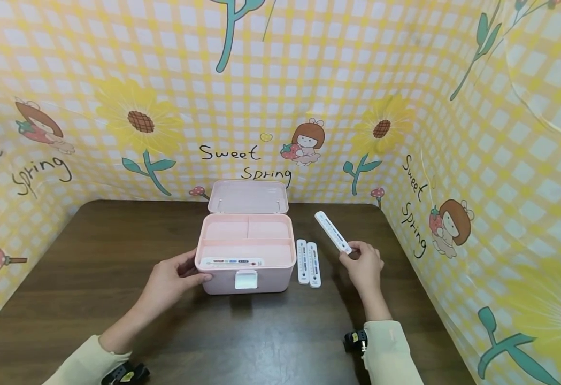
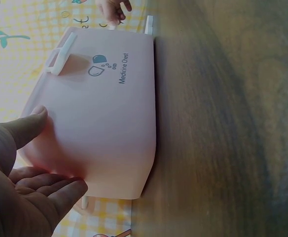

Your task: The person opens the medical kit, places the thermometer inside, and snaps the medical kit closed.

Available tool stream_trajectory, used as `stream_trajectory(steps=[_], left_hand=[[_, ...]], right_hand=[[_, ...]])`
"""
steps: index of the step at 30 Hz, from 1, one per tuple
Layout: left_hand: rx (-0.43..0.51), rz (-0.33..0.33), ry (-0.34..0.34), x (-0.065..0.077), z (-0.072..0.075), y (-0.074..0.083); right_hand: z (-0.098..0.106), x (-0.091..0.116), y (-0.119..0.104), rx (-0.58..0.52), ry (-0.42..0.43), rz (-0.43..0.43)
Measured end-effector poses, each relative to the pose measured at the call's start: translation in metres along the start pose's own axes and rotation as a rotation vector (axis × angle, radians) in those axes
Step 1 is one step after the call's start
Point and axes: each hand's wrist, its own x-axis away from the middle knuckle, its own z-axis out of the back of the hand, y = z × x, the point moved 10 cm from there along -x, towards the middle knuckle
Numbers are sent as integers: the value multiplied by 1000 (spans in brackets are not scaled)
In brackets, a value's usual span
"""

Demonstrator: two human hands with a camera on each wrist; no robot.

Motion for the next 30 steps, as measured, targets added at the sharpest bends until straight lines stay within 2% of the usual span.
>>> stream_trajectory(steps=[5,13,19,30], left_hand=[[-21,13,3,0,1,-1],[-8,14,-8,0,-1,-1],[-22,-11,-3,-2,-1,1],[-21,19,-10,-1,-1,-1]], right_hand=[[6,-6,-12,-57,-59,59],[18,-9,-38,-65,-148,157],[28,-14,-63,-59,-206,245],[35,-18,-94,-47,-331,380]])
